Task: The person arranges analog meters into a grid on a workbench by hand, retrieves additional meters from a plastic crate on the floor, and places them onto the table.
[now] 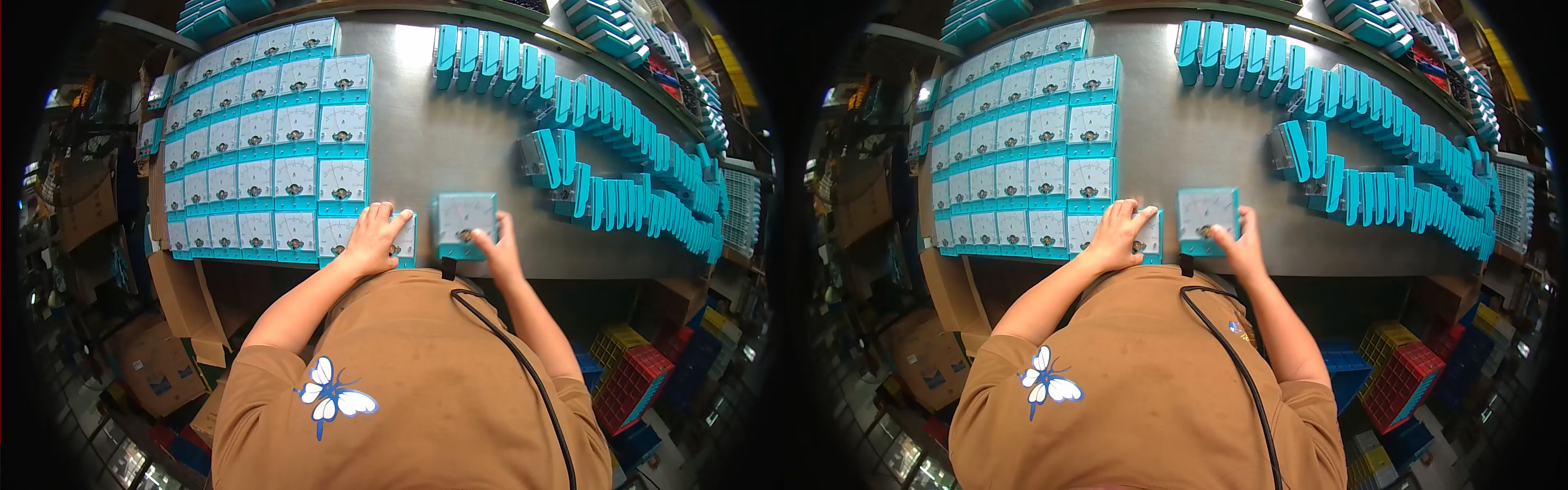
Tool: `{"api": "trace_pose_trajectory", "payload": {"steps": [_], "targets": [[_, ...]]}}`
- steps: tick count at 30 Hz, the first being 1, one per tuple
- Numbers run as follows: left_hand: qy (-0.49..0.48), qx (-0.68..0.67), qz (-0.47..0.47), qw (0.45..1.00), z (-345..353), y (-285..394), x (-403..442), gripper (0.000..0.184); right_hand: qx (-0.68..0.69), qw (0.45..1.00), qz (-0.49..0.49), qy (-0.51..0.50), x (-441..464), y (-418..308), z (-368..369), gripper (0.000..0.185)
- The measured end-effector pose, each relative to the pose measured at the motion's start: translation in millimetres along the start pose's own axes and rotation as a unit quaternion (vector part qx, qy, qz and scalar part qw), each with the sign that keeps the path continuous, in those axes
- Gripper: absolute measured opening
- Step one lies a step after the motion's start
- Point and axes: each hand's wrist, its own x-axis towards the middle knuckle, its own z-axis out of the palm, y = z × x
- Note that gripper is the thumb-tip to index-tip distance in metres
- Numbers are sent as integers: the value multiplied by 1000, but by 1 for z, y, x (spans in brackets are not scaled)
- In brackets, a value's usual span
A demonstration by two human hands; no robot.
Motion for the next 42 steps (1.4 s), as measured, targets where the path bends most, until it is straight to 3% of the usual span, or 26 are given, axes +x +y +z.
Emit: {"api": "trace_pose_trajectory", "payload": {"steps": [2,3,5,6,9,13,14,15,16,19,21,25,28,31,35,36,39,40,42], "targets": [[21,-22,30,999,14,5,13,102,23,998,38,39,-16,18,5,44],[-1,21,1,1000,-16,-25,-18,101,52,998,43,2,-13,33,57,44],[0,0,9,1000,-6,-15,-3,99,35,999,1,35,-22,27,31,49],[-24,-11,4,1000,-6,-7,2,102,43,992,15,115,-31,15,19,53],[-86,-11,-12,996,-14,-2,8,108,94,983,16,155,-35,14,-28,56],[-126,19,-4,992,-11,-4,16,112,-37,983,17,179,-30,57,-31,63],[-134,27,-1,991,-11,-6,16,113,-157,969,3,190,-27,80,-36,64],[-126,5,7,992,-12,-7,15,110,-276,940,-10,200,-26,95,-42,66],[-117,-17,15,993,-15,-8,14,108,-438,869,13,232,-37,52,-23,67],[-45,-91,39,994,-24,-3,45,97,-424,833,-215,283,-20,9,-44,63],[45,-126,67,989,-18,-2,95,96,-410,807,-262,333,6,-28,-72,58],[105,-146,61,982,-14,65,203,100,-468,721,-324,395,100,-55,-110,58],[185,-147,41,971,13,108,251,99,-545,730,-206,358,143,-53,-106,62],[132,-293,1,947,30,117,269,99,-502,790,-194,292,141,-63,-113,63],[214,-194,22,957,3,77,235,88,-583,713,-234,312,129,-67,-107,65],[180,-146,19,973,-15,58,219,86,-614,689,-227,312,123,-76,-103,62],[94,8,-1,996,-71,14,160,87,-580,739,-270,214,121,-89,-108,51],[74,39,-14,996,-79,5,142,86,-510,764,-320,231,116,-93,-98,43],[28,97,-38,994,-87,-3,110,85,-370,879,-248,168,100,-100,-69,46]]}}
